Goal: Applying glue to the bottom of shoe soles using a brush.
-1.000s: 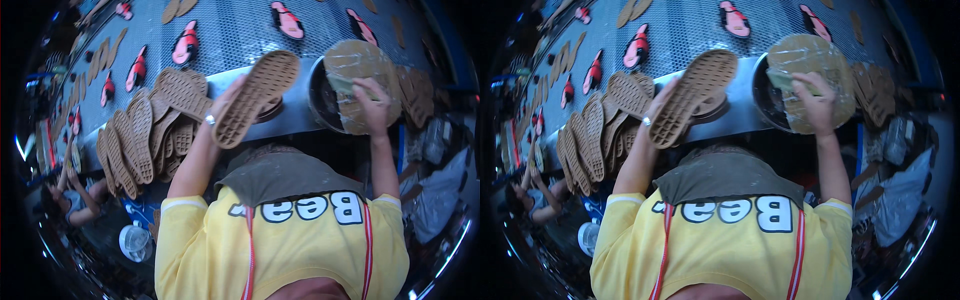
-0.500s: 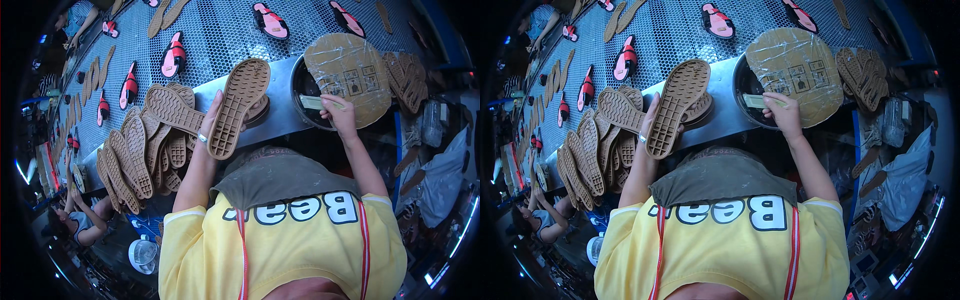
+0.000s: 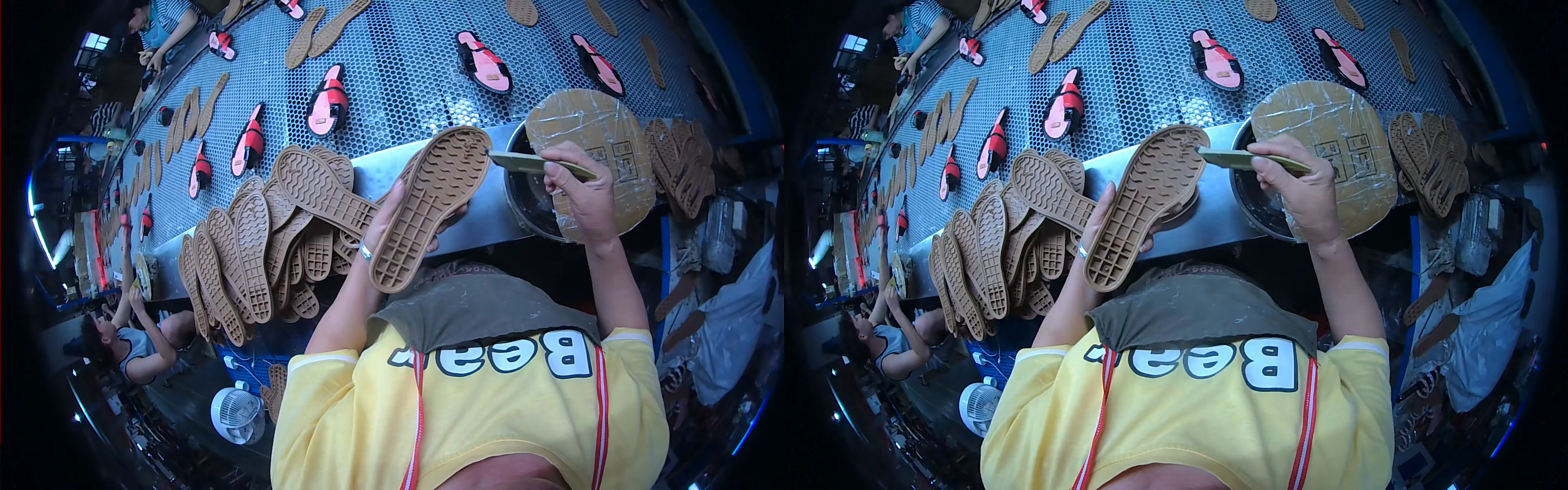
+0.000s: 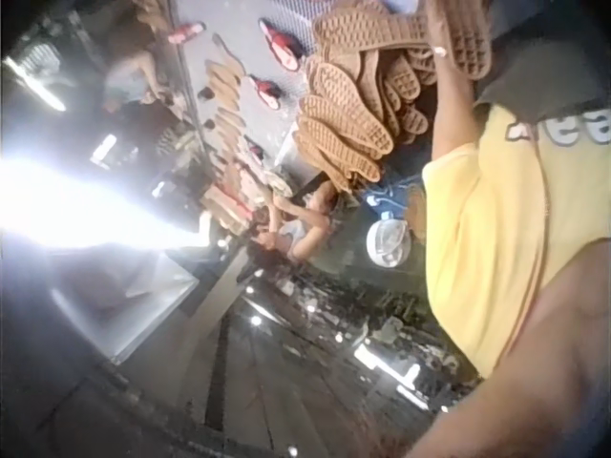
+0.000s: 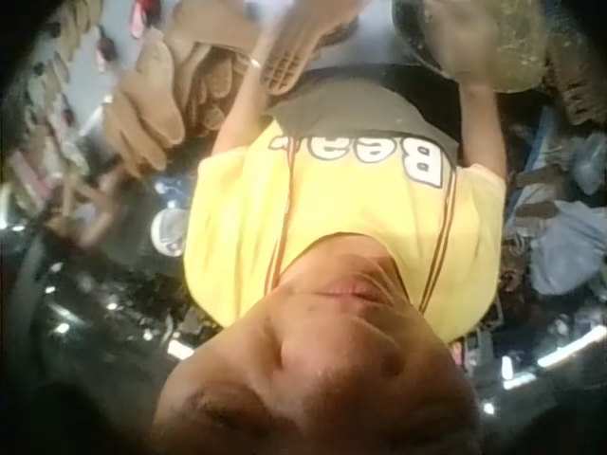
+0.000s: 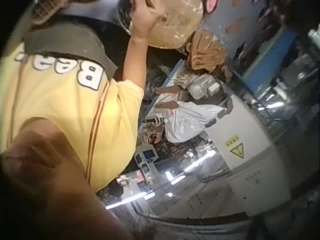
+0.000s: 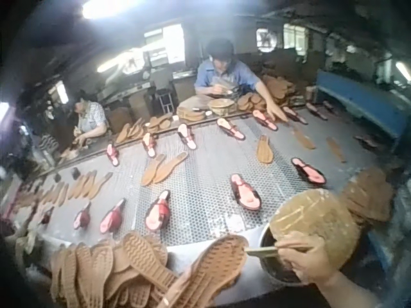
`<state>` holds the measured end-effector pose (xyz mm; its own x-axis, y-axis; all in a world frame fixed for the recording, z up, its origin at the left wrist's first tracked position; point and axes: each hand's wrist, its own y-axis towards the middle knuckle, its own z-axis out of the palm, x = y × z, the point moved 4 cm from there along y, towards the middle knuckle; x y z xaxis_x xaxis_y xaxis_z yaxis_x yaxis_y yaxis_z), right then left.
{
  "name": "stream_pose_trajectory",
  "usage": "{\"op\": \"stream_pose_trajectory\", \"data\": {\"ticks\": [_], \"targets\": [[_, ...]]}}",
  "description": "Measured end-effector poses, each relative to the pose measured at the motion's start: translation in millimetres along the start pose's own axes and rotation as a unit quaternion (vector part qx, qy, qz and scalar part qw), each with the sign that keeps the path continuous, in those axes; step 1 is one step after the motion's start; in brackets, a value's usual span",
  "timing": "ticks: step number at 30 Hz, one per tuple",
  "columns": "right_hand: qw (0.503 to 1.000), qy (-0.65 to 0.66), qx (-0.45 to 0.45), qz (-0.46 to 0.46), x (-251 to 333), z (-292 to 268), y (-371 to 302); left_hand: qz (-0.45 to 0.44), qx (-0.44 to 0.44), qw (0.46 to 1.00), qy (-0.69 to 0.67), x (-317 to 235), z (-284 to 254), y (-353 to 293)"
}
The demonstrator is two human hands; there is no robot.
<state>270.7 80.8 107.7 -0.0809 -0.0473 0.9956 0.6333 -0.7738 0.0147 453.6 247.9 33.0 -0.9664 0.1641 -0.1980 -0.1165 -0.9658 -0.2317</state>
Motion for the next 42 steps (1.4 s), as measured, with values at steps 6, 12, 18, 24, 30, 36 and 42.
{"op": "stream_pose_trajectory", "data": {"ticks": [6,12,18,24,30,36,42], "targets": [[0.953,-0.204,0.098,-0.202,29,39,16,-0.002,-0.033,0.999,0.021,4,10,-10],[0.928,-0.235,0.107,-0.268,35,53,24,0.009,-0.044,0.997,0.056,4,11,-16],[0.885,-0.335,0.027,-0.322,36,53,17,0.038,-0.043,0.997,0.042,3,4,-17],[0.847,-0.390,-0.024,-0.361,31,63,11,0.052,-0.010,0.997,0.050,2,-6,-12],[0.855,-0.384,-0.079,-0.341,23,77,21,0.145,-0.110,0.962,0.206,-4,30,9],[0.889,-0.356,-0.045,-0.283,26,99,13,0.202,-0.104,0.953,0.199,-14,-2,48],[0.909,-0.339,0.050,-0.236,16,116,-28,0.195,-0.098,0.967,0.133,-27,-8,65]]}}
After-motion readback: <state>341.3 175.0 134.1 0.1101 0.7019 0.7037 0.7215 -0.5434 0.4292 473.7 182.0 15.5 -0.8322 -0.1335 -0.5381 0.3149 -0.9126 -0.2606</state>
